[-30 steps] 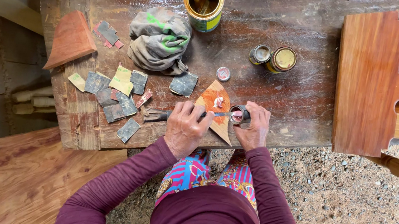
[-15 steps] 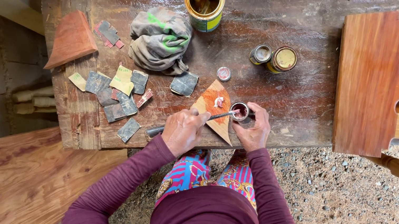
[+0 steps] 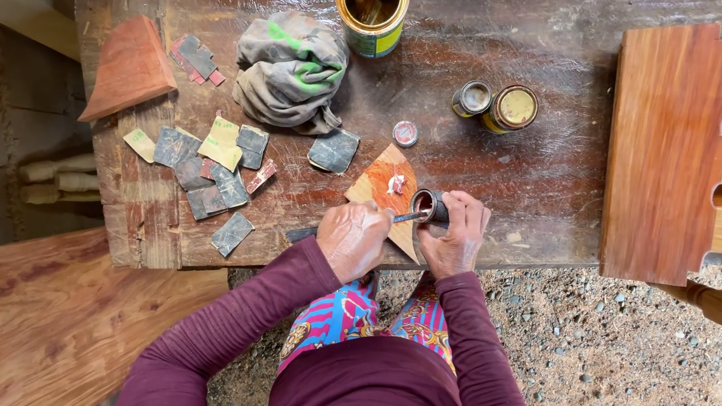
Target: The person mixes a reddish substance from a small can onto a wooden palette using a metal tool. They then pick up a wooden chair part, wipe it with a cloth, and place it on the table. The person continues to mix the substance on the palette.
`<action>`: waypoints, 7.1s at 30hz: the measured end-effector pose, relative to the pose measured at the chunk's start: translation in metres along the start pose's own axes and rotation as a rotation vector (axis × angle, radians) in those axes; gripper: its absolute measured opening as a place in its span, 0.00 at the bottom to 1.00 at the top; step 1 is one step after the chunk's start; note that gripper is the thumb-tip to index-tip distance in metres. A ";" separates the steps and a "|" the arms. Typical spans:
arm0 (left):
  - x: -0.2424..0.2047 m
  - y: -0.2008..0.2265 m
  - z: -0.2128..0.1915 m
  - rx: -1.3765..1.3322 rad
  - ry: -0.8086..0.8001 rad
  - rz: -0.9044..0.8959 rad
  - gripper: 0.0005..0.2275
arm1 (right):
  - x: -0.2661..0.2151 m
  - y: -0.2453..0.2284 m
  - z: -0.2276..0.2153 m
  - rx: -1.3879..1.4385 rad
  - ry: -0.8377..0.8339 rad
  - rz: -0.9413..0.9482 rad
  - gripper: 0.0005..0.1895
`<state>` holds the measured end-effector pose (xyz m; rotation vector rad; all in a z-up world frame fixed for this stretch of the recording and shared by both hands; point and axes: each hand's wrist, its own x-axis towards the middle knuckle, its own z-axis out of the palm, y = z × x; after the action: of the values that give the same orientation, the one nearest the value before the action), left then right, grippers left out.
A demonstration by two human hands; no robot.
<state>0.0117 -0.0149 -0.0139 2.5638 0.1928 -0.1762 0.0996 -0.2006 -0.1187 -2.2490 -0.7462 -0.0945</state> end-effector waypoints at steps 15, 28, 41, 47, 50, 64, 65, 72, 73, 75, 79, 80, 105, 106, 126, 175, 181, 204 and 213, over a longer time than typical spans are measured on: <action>-0.009 -0.053 -0.008 -0.014 0.159 -0.066 0.08 | -0.020 0.053 0.022 0.076 -0.002 0.278 0.30; -0.016 -0.082 0.070 0.013 0.206 -0.096 0.20 | -0.034 0.079 0.042 0.175 0.013 0.385 0.35; -0.022 -0.068 0.070 0.026 0.287 -0.017 0.22 | -0.030 0.078 0.036 0.149 -0.025 0.321 0.35; -0.007 -0.031 0.036 0.066 0.235 0.116 0.17 | -0.020 0.067 0.028 0.217 -0.072 0.318 0.34; 0.004 -0.024 0.036 0.163 0.191 0.155 0.13 | -0.014 0.061 0.024 0.197 -0.105 0.298 0.34; 0.036 -0.016 0.063 0.238 0.082 0.131 0.09 | 0.006 0.038 0.005 0.091 -0.086 0.071 0.33; 0.035 -0.015 0.061 0.225 0.110 0.128 0.09 | 0.006 0.038 0.005 0.086 -0.090 0.063 0.32; 0.035 -0.014 0.060 0.155 0.038 0.007 0.05 | 0.012 0.029 0.002 -0.017 -0.123 -0.012 0.29; 0.035 -0.014 0.055 0.154 0.039 0.006 0.05 | 0.012 0.029 0.003 -0.016 -0.125 -0.014 0.29; 0.035 -0.013 0.045 0.041 0.016 -0.062 0.03 | 0.012 0.030 0.003 -0.060 -0.131 -0.028 0.28; 0.032 -0.017 0.035 0.030 -0.027 -0.038 0.03 | 0.011 0.035 -0.001 -0.052 -0.135 -0.020 0.27; 0.030 -0.018 0.035 0.023 -0.028 -0.058 0.02 | 0.010 0.036 -0.002 -0.024 -0.134 -0.011 0.28; -0.024 -0.098 0.054 -0.081 0.230 -0.091 0.26 | -0.029 0.124 0.020 0.236 -0.188 0.463 0.40; -0.027 -0.101 0.058 -0.085 0.230 -0.093 0.26 | -0.023 0.123 0.015 0.233 -0.191 0.463 0.40; -0.063 -0.079 0.058 -0.160 0.367 -0.213 0.19 | 0.158 0.014 0.130 -0.523 -0.690 0.221 0.37; -0.067 -0.069 0.061 -0.258 0.318 -0.114 0.17 | 0.020 0.055 0.025 -0.153 0.080 0.151 0.18; -0.068 -0.067 0.059 -0.262 0.310 -0.133 0.18 | 0.044 0.057 0.056 -0.351 -0.165 0.026 0.23; -0.041 -0.069 0.078 0.030 0.274 -0.282 0.19 | 0.049 0.044 0.059 -0.458 -0.347 0.290 0.32; -0.035 -0.044 0.061 0.130 0.277 -0.256 0.16 | 0.030 0.076 0.019 0.149 -0.091 0.252 0.36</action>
<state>-0.0356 -0.0147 -0.0824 2.6780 0.6343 0.0751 0.1626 -0.2146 -0.1720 -2.1951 -0.4938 0.1799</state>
